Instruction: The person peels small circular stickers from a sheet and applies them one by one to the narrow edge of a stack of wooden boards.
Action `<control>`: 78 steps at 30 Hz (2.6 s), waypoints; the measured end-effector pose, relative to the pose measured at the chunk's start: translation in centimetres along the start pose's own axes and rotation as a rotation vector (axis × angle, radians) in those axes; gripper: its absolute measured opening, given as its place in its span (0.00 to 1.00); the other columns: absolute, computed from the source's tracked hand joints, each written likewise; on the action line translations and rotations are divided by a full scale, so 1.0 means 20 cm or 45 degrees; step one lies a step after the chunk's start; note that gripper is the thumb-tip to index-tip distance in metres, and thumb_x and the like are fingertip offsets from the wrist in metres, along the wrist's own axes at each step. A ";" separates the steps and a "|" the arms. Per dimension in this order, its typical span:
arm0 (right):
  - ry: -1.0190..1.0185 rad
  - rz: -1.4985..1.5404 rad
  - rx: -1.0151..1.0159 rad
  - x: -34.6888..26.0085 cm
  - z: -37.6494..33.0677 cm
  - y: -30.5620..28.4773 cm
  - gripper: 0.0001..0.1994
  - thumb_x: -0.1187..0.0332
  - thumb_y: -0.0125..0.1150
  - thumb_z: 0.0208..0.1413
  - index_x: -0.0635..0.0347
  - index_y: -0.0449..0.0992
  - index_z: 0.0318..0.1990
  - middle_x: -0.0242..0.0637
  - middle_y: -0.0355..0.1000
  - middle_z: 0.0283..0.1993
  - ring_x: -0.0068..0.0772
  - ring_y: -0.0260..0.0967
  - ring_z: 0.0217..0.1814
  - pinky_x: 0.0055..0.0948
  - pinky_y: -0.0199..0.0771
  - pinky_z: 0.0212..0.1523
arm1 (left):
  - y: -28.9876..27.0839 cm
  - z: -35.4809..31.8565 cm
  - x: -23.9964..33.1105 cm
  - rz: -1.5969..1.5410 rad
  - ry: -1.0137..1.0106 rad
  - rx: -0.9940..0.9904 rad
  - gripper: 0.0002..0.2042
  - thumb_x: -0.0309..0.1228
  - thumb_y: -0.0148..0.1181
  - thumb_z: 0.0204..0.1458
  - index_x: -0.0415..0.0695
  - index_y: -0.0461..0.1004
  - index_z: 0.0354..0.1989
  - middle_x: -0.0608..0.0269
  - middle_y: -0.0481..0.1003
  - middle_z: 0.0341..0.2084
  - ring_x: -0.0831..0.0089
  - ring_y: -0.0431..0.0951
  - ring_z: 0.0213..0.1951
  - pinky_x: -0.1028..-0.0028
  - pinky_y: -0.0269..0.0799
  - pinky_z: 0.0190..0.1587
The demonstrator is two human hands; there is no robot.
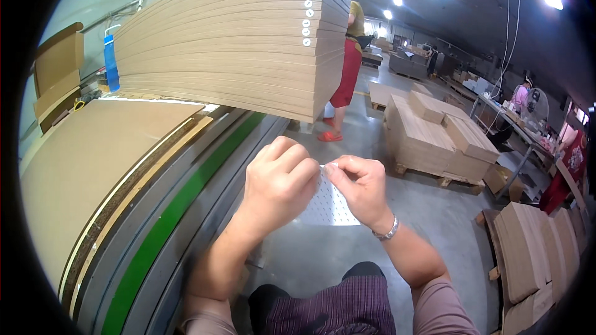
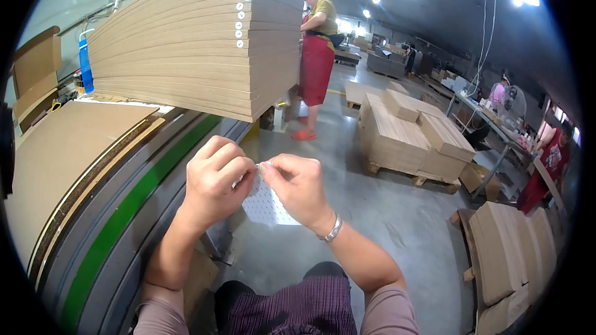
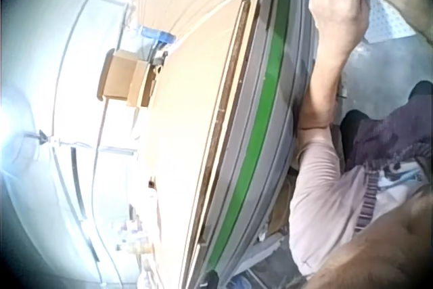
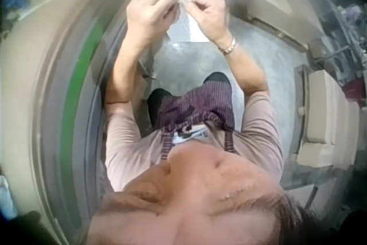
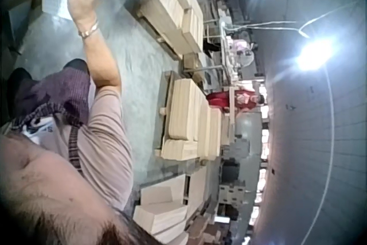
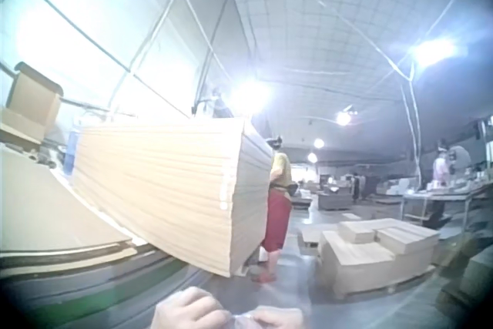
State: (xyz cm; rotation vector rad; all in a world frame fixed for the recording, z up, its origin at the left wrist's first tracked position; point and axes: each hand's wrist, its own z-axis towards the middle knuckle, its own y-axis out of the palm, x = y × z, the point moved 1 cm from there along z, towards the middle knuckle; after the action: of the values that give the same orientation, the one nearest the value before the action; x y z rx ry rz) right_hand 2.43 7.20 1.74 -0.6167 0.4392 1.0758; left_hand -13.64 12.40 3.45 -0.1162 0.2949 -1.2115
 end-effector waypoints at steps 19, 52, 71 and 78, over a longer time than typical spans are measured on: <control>0.235 0.274 0.099 0.03 0.03 -0.04 0.09 0.72 0.60 0.58 0.71 0.79 0.31 0.30 0.76 0.26 0.13 0.68 0.27 0.17 0.66 0.29 | 0.05 0.43 -0.31 -0.087 -0.427 0.229 0.04 0.26 0.58 0.52 0.40 0.70 0.31 0.58 0.71 0.29 0.57 0.70 0.36 0.62 0.67 0.39; 0.144 0.309 0.154 0.08 0.05 -0.04 0.10 0.71 0.55 0.61 0.72 0.78 0.35 0.29 0.74 0.29 0.13 0.65 0.29 0.18 0.65 0.30 | 0.04 0.12 -0.10 -0.300 -0.286 -0.216 0.07 0.21 0.68 0.38 0.41 0.77 0.27 0.62 0.71 0.24 0.63 0.73 0.30 0.67 0.68 0.32; 0.027 0.085 0.178 0.05 0.04 0.00 0.05 0.77 0.60 0.58 0.72 0.79 0.34 0.30 0.75 0.29 0.14 0.66 0.30 0.16 0.65 0.31 | 0.05 0.08 -0.11 -0.393 -0.313 -0.145 0.08 0.19 0.67 0.37 0.41 0.74 0.26 0.62 0.71 0.23 0.62 0.73 0.30 0.67 0.69 0.32; -0.028 -0.015 0.163 0.03 0.04 0.01 0.05 0.77 0.60 0.57 0.71 0.79 0.34 0.29 0.75 0.29 0.14 0.66 0.29 0.16 0.66 0.31 | 0.04 0.07 -0.09 -0.220 -0.228 -0.109 0.09 0.20 0.66 0.32 0.43 0.73 0.22 0.64 0.71 0.22 0.64 0.72 0.29 0.67 0.69 0.30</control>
State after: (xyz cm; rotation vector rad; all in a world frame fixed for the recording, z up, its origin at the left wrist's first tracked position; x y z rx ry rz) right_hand 2.59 8.28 1.91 -0.4934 0.4812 1.0338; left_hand -13.09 14.29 4.92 -0.3277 0.1826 -1.3503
